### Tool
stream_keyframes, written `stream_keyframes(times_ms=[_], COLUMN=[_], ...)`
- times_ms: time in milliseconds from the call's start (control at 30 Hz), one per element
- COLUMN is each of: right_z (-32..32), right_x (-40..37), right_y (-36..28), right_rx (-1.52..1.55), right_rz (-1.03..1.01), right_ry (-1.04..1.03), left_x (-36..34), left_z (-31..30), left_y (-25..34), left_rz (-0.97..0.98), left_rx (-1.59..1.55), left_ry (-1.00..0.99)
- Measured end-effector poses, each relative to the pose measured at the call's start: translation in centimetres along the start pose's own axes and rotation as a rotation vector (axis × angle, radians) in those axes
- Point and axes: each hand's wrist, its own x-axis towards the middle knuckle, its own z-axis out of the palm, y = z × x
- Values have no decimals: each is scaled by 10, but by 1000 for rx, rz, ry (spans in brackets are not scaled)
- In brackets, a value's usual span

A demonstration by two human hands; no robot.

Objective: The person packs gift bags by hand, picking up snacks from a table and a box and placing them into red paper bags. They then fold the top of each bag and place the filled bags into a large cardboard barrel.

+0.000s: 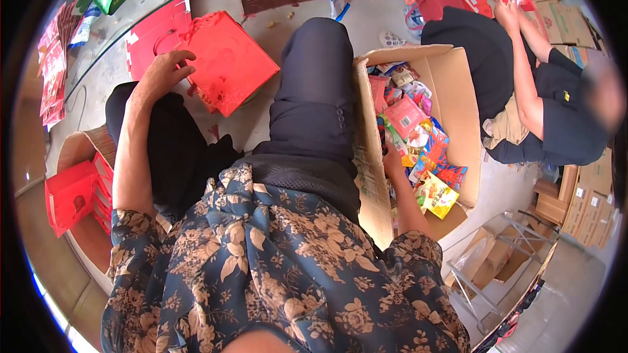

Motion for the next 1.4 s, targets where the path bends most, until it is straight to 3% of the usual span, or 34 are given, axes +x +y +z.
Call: stream_keyframes(times_ms=[200,300,400,533,633,733,833,933,1000,1067,1133,1200,1400], right_z=[-5,-7,-12,-17,-18,-18,-23,-57,-66,-96,-118,-139,-196], right_x=[-13,-7,5,18,19,11,3,-9,-1,-2,9,-2,-3], right_y=[-10,24,41,48,43,37,33,-4,16,-3,3,-38,-84], right_rx=[91,-123,14,203,158,171,226,93,321,578,524,638,351], right_rz=[48,-227,-264,76,110,4,41,144,107,80,19,-16,-126], right_ry=[123,425,457,104,67,170,201,192,196,169,173,210,258], left_x=[-1,-1,1,2,2,0,0,0,2,2,1,0,-2], left_z=[5,5,4,3,5,4,4,4,4,5,4,2,4], left_y=[-7,-9,-6,2,3,2,1,1,1,0,1,3,-4], left_rz=[67,69,53,28,47,49,51,69,82,94,89,68,123], left_rx=[35,28,11,-1,0,-5,0,9,11,13,2,-26,-7], left_ry=[36,32,28,18,31,47,47,47,45,67,74,71,152])
